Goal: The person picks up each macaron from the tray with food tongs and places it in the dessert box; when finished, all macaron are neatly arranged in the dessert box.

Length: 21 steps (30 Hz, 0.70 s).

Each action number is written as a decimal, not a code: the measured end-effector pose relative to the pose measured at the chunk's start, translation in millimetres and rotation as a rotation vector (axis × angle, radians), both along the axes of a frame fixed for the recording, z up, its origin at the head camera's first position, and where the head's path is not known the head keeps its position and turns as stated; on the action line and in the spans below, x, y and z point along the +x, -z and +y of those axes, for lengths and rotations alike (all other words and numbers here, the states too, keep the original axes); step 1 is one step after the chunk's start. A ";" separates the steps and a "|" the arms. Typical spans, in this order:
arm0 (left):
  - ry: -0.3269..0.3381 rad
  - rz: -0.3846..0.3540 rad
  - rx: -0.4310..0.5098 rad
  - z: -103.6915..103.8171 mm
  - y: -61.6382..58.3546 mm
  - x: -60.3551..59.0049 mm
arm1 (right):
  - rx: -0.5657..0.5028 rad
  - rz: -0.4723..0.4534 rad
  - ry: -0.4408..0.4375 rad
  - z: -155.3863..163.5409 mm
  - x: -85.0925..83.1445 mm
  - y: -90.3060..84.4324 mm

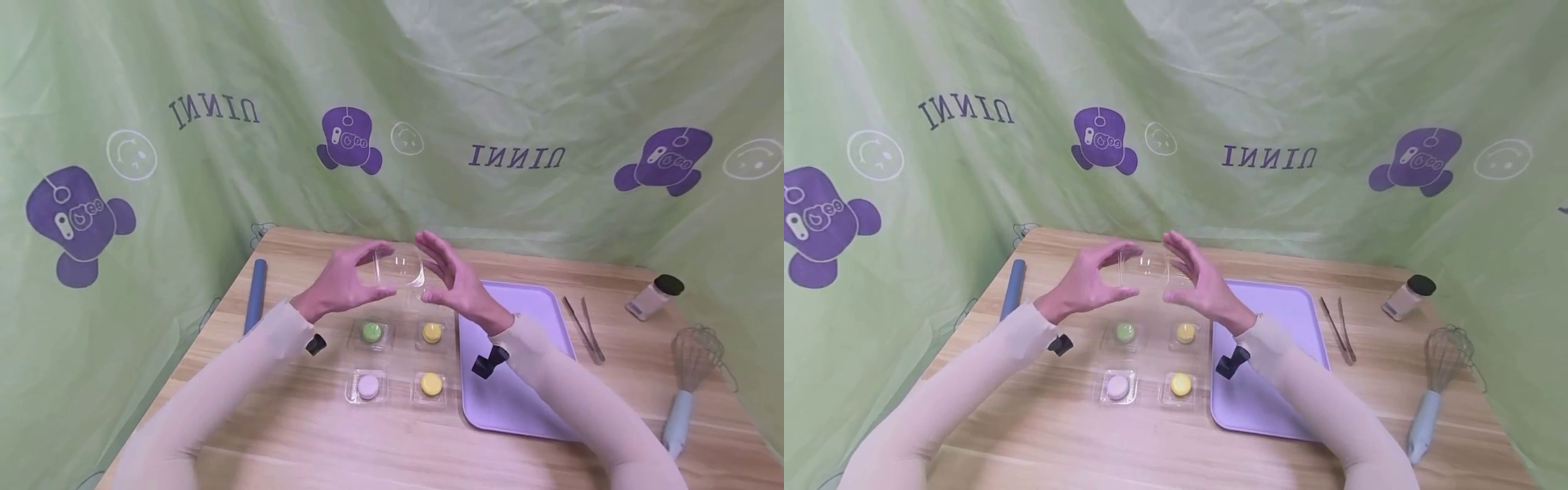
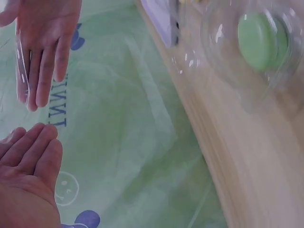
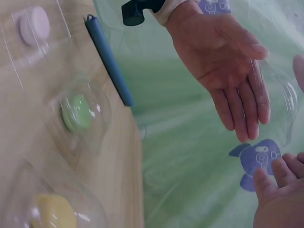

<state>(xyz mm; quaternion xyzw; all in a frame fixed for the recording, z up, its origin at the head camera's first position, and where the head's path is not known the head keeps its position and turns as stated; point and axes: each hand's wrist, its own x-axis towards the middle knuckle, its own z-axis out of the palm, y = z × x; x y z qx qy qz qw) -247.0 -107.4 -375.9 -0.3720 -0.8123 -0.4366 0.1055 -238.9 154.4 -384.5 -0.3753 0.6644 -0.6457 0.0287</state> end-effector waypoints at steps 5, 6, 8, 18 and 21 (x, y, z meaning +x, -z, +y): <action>0.033 -0.038 -0.022 -0.5 7.1 17.2 | 0.080 0.054 0.022 -3.6 17.3 6.4; 0.037 -0.050 -0.026 -0.9 8.3 20.6 | 0.099 0.071 0.036 -4.3 20.3 8.1; 0.042 -0.058 -0.034 -1.7 9.7 26.3 | 0.131 0.110 0.071 -5.6 24.8 11.3; 0.006 0.107 -0.072 -12.3 20.8 54.4 | 0.187 0.199 0.145 -16.6 47.7 32.3; -0.003 0.122 -0.084 -16.6 25.7 65.4 | 0.254 0.260 0.162 -19.7 55.4 36.0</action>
